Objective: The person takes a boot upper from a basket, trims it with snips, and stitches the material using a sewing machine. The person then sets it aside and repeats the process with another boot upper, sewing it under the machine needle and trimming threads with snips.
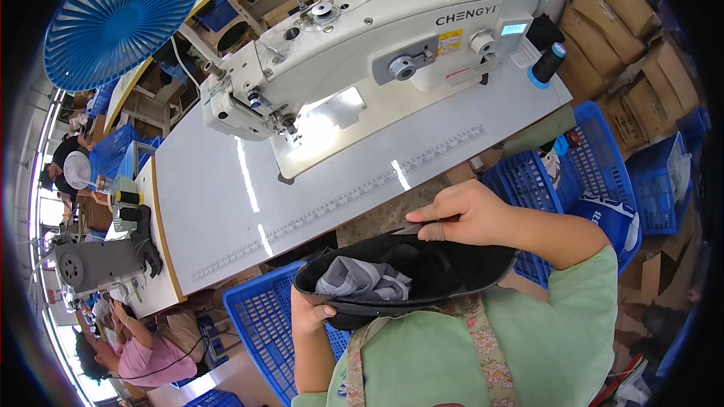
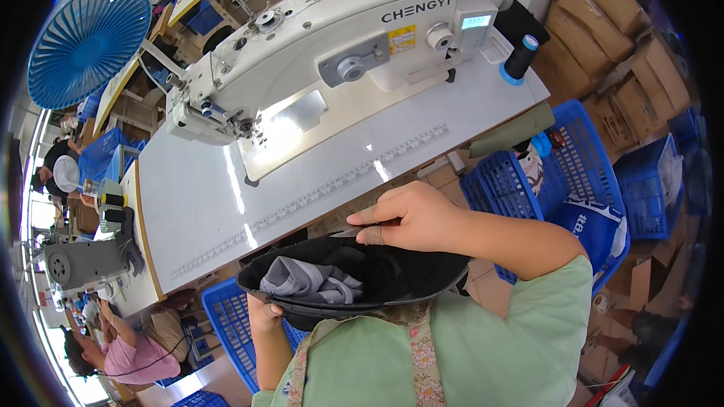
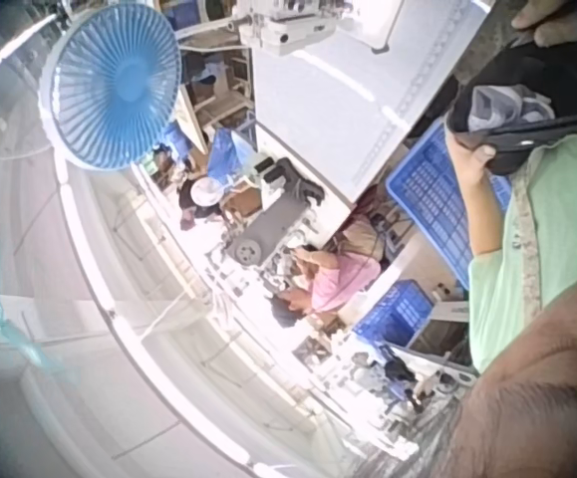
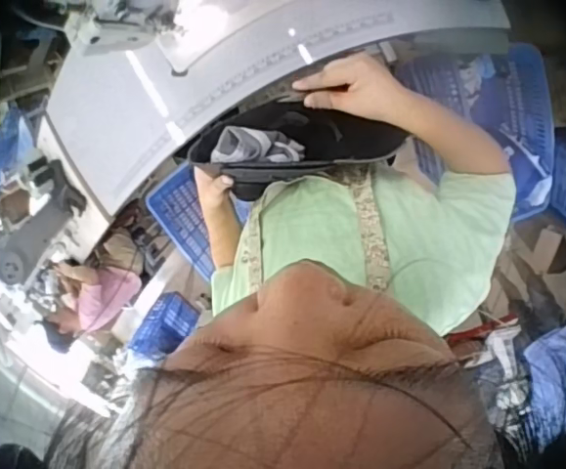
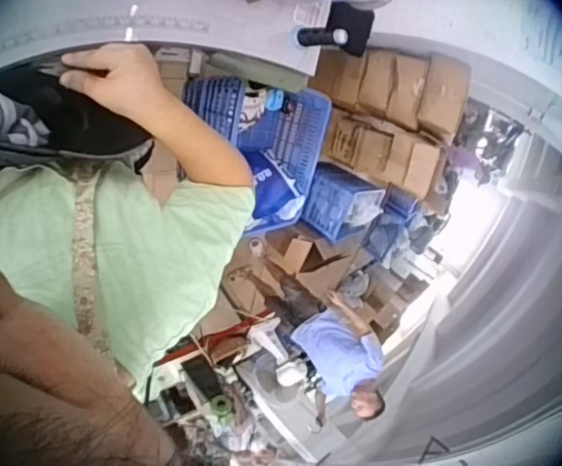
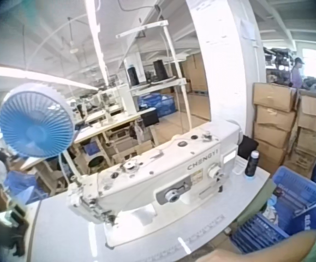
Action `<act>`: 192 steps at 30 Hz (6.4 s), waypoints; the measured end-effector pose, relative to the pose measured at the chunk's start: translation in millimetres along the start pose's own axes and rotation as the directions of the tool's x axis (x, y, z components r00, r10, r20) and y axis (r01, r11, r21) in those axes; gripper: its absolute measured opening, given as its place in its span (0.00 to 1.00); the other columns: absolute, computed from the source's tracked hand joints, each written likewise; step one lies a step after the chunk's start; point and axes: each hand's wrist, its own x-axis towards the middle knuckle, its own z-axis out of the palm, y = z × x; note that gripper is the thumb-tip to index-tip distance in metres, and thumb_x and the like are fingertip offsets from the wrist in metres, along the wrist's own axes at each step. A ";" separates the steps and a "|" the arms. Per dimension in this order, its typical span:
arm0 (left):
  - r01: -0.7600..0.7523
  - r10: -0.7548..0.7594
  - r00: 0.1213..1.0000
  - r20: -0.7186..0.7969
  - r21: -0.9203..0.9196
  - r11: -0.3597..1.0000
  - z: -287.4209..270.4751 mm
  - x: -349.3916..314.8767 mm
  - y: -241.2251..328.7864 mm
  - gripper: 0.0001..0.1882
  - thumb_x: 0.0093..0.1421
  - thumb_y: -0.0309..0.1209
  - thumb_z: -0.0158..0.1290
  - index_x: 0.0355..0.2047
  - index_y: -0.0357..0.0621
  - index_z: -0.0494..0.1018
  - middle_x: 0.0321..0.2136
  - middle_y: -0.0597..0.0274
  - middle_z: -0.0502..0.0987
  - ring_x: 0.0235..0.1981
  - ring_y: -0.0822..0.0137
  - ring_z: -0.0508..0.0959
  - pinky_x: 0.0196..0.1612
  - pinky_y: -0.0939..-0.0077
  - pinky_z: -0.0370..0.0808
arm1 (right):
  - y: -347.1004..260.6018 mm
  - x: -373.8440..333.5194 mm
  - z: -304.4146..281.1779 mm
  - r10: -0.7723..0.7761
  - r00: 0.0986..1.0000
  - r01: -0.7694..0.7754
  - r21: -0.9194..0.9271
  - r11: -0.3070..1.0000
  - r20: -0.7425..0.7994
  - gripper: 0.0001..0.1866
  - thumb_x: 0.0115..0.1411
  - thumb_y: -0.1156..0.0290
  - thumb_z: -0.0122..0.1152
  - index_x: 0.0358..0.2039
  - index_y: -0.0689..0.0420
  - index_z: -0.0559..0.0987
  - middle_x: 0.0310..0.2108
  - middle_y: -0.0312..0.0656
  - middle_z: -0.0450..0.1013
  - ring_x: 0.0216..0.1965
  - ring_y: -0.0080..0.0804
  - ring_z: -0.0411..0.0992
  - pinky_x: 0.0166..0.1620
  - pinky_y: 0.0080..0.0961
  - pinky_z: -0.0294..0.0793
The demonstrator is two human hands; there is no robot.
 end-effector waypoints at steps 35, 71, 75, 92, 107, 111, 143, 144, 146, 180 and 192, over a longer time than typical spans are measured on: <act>0.219 -0.244 0.940 0.238 0.127 0.968 27.7 45.2 -0.9 0.53 0.31 0.42 0.78 0.56 0.28 0.65 0.51 0.50 0.74 0.52 0.58 0.75 0.58 0.62 0.69 | 19.2 -61.8 -3.8 0.233 0.946 -0.200 0.160 0.967 -0.226 0.17 0.55 0.64 0.71 0.43 0.58 0.83 0.35 0.46 0.81 0.33 0.30 0.79 0.40 0.24 0.78; 0.253 -0.313 0.937 0.153 0.322 0.912 24.7 62.8 -10.2 0.47 0.35 0.49 0.75 0.49 0.32 0.68 0.40 0.56 0.78 0.41 0.63 0.79 0.47 0.71 0.75 | 140.1 -74.5 -60.6 0.066 0.786 -0.460 -0.510 0.727 -0.615 0.13 0.53 0.58 0.65 0.35 0.50 0.82 0.27 0.40 0.76 0.30 0.42 0.76 0.33 0.36 0.74; 0.169 -0.209 0.972 0.108 0.295 0.940 21.5 51.7 -14.9 0.52 0.34 0.54 0.74 0.51 0.32 0.66 0.42 0.55 0.76 0.43 0.62 0.78 0.48 0.68 0.75 | 154.7 -2.8 -69.6 -0.152 0.864 -0.280 -0.708 0.648 -0.481 0.14 0.54 0.58 0.65 0.39 0.49 0.81 0.29 0.38 0.73 0.35 0.39 0.74 0.36 0.35 0.72; -0.083 0.092 0.964 -0.248 0.048 0.995 -17.4 31.4 -38.9 0.42 0.57 0.49 0.59 0.61 0.29 0.60 0.56 0.46 0.70 0.54 0.53 0.73 0.57 0.60 0.71 | 22.2 35.5 -18.3 -0.664 0.627 0.347 -0.616 0.707 -0.409 0.18 0.52 0.71 0.59 0.46 0.55 0.78 0.38 0.41 0.75 0.38 0.43 0.74 0.39 0.40 0.74; 0.081 -0.156 0.931 -0.329 -0.231 0.970 -16.1 59.3 -9.0 0.35 0.62 0.44 0.54 0.60 0.29 0.62 0.55 0.42 0.70 0.55 0.52 0.73 0.54 0.59 0.74 | 67.3 82.6 77.8 -0.618 0.785 0.330 -0.875 0.354 0.046 0.31 0.62 0.68 0.43 0.67 0.52 0.57 0.68 0.51 0.55 0.70 0.49 0.50 0.71 0.55 0.42; 0.067 -0.085 0.913 -0.398 -0.061 0.996 -52.3 73.8 -20.0 0.25 0.64 0.35 0.52 0.57 0.29 0.65 0.50 0.46 0.74 0.49 0.54 0.77 0.54 0.60 0.74 | 64.7 92.7 73.9 -0.540 0.840 0.301 -0.872 0.386 0.051 0.32 0.61 0.67 0.45 0.68 0.41 0.59 0.68 0.47 0.57 0.68 0.44 0.57 0.67 0.50 0.53; 0.228 -0.149 0.853 -0.500 0.100 0.968 -59.7 132.0 32.4 0.20 0.62 0.36 0.58 0.43 0.28 0.74 0.36 0.53 0.80 0.34 0.65 0.80 0.39 0.74 0.78 | 47.9 181.5 64.5 -0.640 0.703 0.513 -0.844 0.155 0.310 0.25 0.57 0.67 0.54 0.55 0.58 0.73 0.49 0.49 0.73 0.51 0.39 0.72 0.52 0.37 0.70; 0.282 -0.182 0.838 -0.514 0.124 0.951 -62.5 136.4 33.7 0.20 0.61 0.36 0.58 0.43 0.27 0.74 0.36 0.52 0.80 0.34 0.65 0.80 0.38 0.74 0.77 | 48.3 185.9 64.8 -0.566 0.751 0.528 -0.825 0.202 0.341 0.25 0.56 0.68 0.54 0.56 0.57 0.72 0.46 0.47 0.74 0.49 0.39 0.73 0.50 0.36 0.70; 0.298 -0.191 0.833 -0.519 0.130 0.946 -67.0 142.5 34.6 0.20 0.61 0.36 0.58 0.42 0.27 0.74 0.36 0.52 0.80 0.34 0.65 0.80 0.38 0.74 0.77 | 49.2 192.9 64.3 -0.485 0.791 0.535 -0.806 0.254 0.372 0.26 0.56 0.69 0.54 0.57 0.57 0.72 0.43 0.45 0.74 0.46 0.38 0.74 0.48 0.36 0.71; -0.488 -0.285 0.833 0.475 0.873 0.030 -37.4 214.0 72.4 0.45 0.35 0.57 0.69 0.45 0.31 0.76 0.43 0.46 0.79 0.48 0.50 0.77 0.55 0.61 0.71 | 74.7 187.9 74.7 -0.421 0.851 0.512 -0.670 0.537 0.313 0.21 0.55 0.67 0.54 0.50 0.55 0.77 0.27 0.40 0.75 0.28 0.35 0.78 0.31 0.30 0.73; -0.443 -0.264 0.859 0.439 0.895 0.049 -39.3 214.6 73.0 0.44 0.35 0.55 0.69 0.45 0.31 0.76 0.43 0.45 0.79 0.48 0.49 0.77 0.56 0.61 0.72 | 67.1 191.2 74.2 -0.361 0.894 0.435 -0.705 0.560 0.265 0.17 0.55 0.68 0.56 0.45 0.57 0.75 0.34 0.47 0.77 0.36 0.40 0.79 0.40 0.33 0.75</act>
